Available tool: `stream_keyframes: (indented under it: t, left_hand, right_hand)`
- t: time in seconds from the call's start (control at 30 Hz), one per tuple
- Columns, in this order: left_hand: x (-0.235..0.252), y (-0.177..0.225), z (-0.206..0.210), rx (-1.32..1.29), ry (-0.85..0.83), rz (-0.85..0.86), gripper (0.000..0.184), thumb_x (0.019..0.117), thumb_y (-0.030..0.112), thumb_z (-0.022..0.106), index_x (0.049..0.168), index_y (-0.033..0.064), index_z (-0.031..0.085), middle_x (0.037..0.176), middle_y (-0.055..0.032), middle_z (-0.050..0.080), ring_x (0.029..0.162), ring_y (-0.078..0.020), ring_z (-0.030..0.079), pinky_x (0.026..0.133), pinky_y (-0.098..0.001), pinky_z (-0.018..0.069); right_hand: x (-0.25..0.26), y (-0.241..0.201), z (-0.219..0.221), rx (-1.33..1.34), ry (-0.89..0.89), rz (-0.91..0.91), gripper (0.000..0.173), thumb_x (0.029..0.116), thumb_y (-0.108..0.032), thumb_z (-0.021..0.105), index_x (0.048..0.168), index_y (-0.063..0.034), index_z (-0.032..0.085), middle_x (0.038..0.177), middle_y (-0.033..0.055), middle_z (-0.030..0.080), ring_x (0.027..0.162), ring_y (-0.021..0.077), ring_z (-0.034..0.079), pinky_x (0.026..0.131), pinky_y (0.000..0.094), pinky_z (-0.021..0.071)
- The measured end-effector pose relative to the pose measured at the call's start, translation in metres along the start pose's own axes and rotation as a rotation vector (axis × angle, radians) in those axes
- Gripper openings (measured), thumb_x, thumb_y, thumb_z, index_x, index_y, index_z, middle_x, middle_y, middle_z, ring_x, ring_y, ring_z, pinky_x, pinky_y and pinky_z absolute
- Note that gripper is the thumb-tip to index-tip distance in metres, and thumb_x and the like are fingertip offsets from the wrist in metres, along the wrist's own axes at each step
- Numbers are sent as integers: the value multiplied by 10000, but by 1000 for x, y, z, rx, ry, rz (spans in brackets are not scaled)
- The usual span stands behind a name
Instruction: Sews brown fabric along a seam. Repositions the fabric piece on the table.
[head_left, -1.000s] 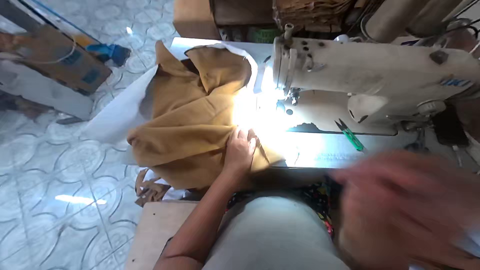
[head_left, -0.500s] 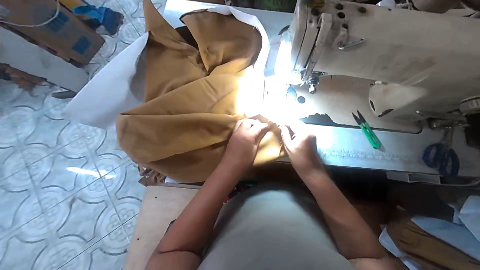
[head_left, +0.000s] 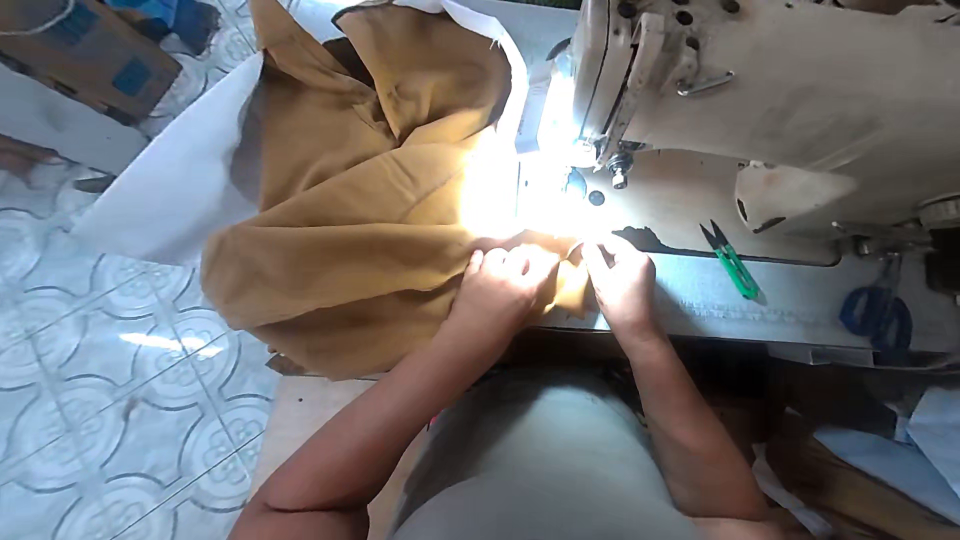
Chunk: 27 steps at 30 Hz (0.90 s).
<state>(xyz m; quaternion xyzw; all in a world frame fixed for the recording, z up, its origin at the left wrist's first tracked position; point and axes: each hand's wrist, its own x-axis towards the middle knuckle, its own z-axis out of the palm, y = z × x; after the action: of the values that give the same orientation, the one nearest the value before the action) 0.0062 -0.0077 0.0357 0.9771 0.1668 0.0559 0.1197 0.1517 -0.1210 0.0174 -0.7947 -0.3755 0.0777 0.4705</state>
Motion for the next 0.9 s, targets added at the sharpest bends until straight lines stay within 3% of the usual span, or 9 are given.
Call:
stream_keyframes:
  t: [0.13,0.2,0.27,0.37,0.5,0.6,0.67,0.73,0.9]
  left_hand:
    - [-3,12,10,138,12,-26,384,926,19,667,1272,177,723,1097,-199,700,1060,-432,668,902,-670,504]
    - [-5,16,7,183,-57,-43,337,939,-4,635,1227,138,736,1172,-206,687,1145,-439,646,963,-684,471]
    - [-8,17,3,204,-126,-37,307,948,-45,602,1196,78,734,1218,-226,681,1167,-451,646,1003,-696,448]
    - [-11,10,-7,184,-168,50,271,948,-43,600,1179,25,725,1171,-237,693,1101,-439,672,974,-627,496]
    - [4,-10,-37,20,-149,200,159,939,-24,614,995,33,751,1119,-150,725,1061,-352,688,943,-566,530]
    - [25,-27,-36,-28,-146,301,291,1001,42,543,1216,115,724,1276,-67,697,973,-260,727,793,-453,599]
    - [37,-44,-17,-57,-144,368,383,1042,77,453,1341,160,678,1388,-28,658,1177,-217,687,944,-427,573]
    - [44,-61,-3,-106,-54,472,378,1039,72,449,1323,125,693,1373,-50,666,1256,-223,641,1043,-419,525]
    - [45,-55,-14,37,-147,434,392,1053,66,440,1361,138,670,1407,-27,647,1285,-215,620,1049,-402,507]
  right_hand:
    - [-11,-13,4,-87,-24,-112,159,987,-171,665,1040,-54,760,920,69,702,777,104,677,710,248,587]
    - [-20,-20,10,-228,-81,-171,215,1000,-166,621,1113,-49,762,977,95,732,908,184,711,827,322,595]
    - [-27,-24,17,-403,-121,-243,210,982,-138,592,1038,-12,750,964,143,725,958,293,710,842,409,589]
    - [-32,-28,22,-546,-188,-283,223,973,-138,563,1010,-5,738,1014,169,715,1032,355,686,878,454,570]
    - [-35,-31,24,-606,-264,-258,256,977,-124,572,1146,-21,734,1166,197,704,1142,402,649,927,507,547]
    - [-41,-29,32,-694,-236,-185,307,996,-149,573,1215,30,692,1204,232,673,1152,398,653,894,467,580]
    - [-51,-28,30,-753,-241,-215,347,991,-123,577,1285,38,668,1250,242,669,1140,398,664,884,464,580]
    - [-63,-23,25,-784,-204,-271,327,985,-118,583,1266,1,701,1207,207,707,1064,356,713,834,419,606]
    - [-67,-36,-12,-578,-371,-158,242,1008,-161,568,1086,-15,745,1024,175,714,923,303,731,770,386,614]
